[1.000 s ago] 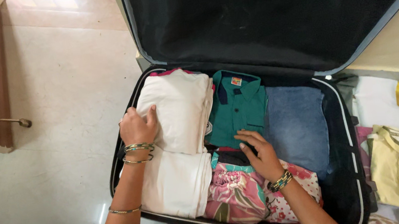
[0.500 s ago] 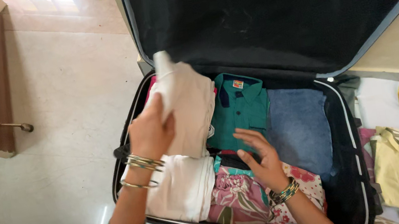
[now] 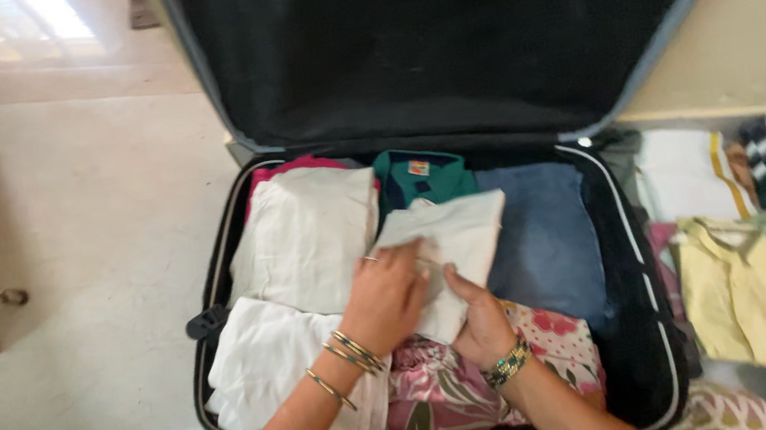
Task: The person organizes several folded shirts and patterned clothes inside a black suitcase, moving items between the suitcase and a stack on the floor.
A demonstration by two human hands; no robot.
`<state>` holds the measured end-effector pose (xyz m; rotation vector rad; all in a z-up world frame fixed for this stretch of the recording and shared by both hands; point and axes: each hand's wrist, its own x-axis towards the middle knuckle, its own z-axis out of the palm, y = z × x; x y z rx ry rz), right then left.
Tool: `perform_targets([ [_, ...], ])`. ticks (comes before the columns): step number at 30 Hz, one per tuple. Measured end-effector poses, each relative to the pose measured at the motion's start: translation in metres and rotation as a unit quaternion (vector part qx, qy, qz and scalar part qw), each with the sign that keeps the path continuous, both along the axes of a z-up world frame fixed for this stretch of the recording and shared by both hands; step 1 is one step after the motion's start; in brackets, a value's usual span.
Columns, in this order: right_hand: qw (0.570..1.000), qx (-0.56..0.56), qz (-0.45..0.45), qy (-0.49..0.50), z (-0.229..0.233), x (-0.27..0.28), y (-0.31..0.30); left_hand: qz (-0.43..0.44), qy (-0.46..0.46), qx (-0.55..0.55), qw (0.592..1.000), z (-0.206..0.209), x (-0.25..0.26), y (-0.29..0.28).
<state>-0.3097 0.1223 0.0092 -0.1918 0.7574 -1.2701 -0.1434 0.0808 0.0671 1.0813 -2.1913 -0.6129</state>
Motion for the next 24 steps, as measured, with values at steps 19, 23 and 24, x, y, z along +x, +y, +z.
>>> perform_targets([
  [19, 0.777, 0.074, -0.312, 0.542, 0.065, -0.32, 0.234, -0.046, -0.261, -0.107, 0.958, -0.089, 0.012, -0.023],
  [23, 0.624, 0.112, -0.39, 0.668, 0.057, -0.415, 0.304, -0.041, -0.281, -0.105, 0.953, -0.107, 0.02, -0.032],
  [24, 0.53, 0.096, -0.369, 0.757, 0.047, -0.434, 0.319, -0.037, -0.286, -0.105, 0.952, -0.112, 0.021, -0.032],
])
